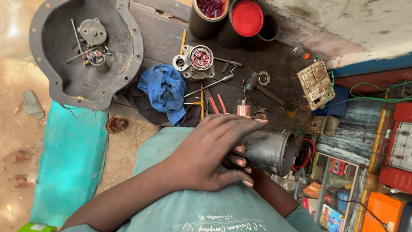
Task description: The person sits at an outdoor workbench repairing a starter motor. They handle the armature and drive end housing, fit the components together, work on the brush holder assembly by hand, and finally reach into a tray of assorted tools and parts while holding a small component.
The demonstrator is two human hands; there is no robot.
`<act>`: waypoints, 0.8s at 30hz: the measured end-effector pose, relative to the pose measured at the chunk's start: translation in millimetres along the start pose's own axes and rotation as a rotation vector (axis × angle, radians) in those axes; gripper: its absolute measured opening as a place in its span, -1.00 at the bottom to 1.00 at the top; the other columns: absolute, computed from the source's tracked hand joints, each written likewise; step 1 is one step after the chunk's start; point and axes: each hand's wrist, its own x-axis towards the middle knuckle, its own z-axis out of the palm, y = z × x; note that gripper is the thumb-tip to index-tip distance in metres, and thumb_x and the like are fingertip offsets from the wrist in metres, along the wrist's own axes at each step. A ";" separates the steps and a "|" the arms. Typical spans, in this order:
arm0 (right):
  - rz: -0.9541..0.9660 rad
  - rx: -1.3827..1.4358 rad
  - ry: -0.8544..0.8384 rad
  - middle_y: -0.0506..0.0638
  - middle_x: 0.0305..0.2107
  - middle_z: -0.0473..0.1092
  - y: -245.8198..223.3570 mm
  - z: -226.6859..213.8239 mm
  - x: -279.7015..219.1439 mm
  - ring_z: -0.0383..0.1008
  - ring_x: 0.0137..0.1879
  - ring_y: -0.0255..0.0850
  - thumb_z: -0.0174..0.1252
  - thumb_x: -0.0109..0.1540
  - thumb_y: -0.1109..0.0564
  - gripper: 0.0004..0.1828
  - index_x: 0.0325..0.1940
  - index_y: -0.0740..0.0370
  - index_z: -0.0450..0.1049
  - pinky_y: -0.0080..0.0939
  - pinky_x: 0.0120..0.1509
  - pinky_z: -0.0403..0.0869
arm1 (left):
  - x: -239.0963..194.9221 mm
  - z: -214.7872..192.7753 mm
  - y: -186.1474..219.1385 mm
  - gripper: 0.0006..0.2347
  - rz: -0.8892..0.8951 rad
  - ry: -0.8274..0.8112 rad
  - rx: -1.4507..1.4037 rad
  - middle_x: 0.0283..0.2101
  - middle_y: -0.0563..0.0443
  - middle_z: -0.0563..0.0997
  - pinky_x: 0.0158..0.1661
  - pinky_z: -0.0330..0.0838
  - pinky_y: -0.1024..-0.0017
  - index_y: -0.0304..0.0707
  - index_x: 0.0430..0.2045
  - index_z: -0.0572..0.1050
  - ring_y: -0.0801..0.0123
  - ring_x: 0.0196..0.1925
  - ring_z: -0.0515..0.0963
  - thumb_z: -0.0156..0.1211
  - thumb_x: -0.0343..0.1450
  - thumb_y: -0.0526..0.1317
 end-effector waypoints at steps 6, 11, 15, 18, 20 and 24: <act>-0.158 0.227 -0.113 -0.10 0.21 0.15 45.5 -21.3 14.1 0.11 0.37 -0.33 0.02 0.45 0.03 -0.49 0.43 0.10 0.03 -0.36 0.45 0.11 | 9.4 4.1 -6.2 -0.22 0.044 -0.003 0.027 0.29 -0.13 0.48 0.30 0.27 0.08 -0.23 0.36 0.27 -0.03 0.34 0.44 0.43 0.26 0.08; -0.293 0.394 -0.215 -0.11 0.17 0.16 66.7 -38.5 24.8 0.12 0.34 -0.36 0.05 0.47 0.07 -0.53 0.40 0.10 0.05 -0.41 0.43 0.11 | 16.0 5.6 -8.4 -0.25 0.060 -0.022 0.021 0.28 -0.13 0.49 0.30 0.28 0.09 -0.23 0.34 0.30 0.00 0.32 0.46 0.43 0.26 0.07; -0.395 0.521 -0.310 -0.12 0.13 0.17 4.8 5.5 30.9 0.12 0.32 -0.38 0.06 0.49 0.11 -0.57 0.38 0.10 0.06 -0.45 0.41 0.11 | 19.4 4.8 -6.7 -0.25 0.087 0.005 0.042 0.27 -0.15 0.48 0.35 0.24 0.07 -0.24 0.32 0.31 0.01 0.34 0.45 0.46 0.23 0.03; -0.291 -0.052 0.127 -0.01 0.40 0.07 -115.5 102.4 39.7 0.02 0.57 -0.21 0.22 0.25 -0.10 -0.04 0.57 0.06 -0.18 -0.15 0.62 0.09 | 21.8 3.1 -7.2 -0.18 0.085 -0.005 0.062 0.20 -0.16 0.51 0.35 0.22 0.00 -0.27 0.29 0.33 -0.02 0.30 0.47 0.51 0.13 0.05; -0.140 -0.117 0.090 -0.01 0.38 0.14 -106.9 92.4 53.8 0.10 0.56 -0.22 0.21 0.29 -0.17 -0.05 0.59 0.12 -0.13 -0.15 0.62 0.15 | 14.3 8.6 -18.1 -0.19 0.098 0.028 0.046 0.18 -0.13 0.54 0.32 0.27 0.05 -0.26 0.27 0.35 0.01 0.27 0.52 0.53 0.11 0.06; -0.108 0.244 -0.012 0.09 0.27 0.31 -131.8 105.8 61.4 0.36 0.39 -0.12 0.37 0.16 -0.25 0.05 0.52 0.29 0.04 -0.06 0.47 0.40 | -3.4 23.8 -31.4 -0.32 0.068 0.253 -0.259 0.11 -0.12 0.62 0.16 0.52 0.25 -0.24 0.15 0.41 0.12 0.10 0.65 0.53 0.20 0.08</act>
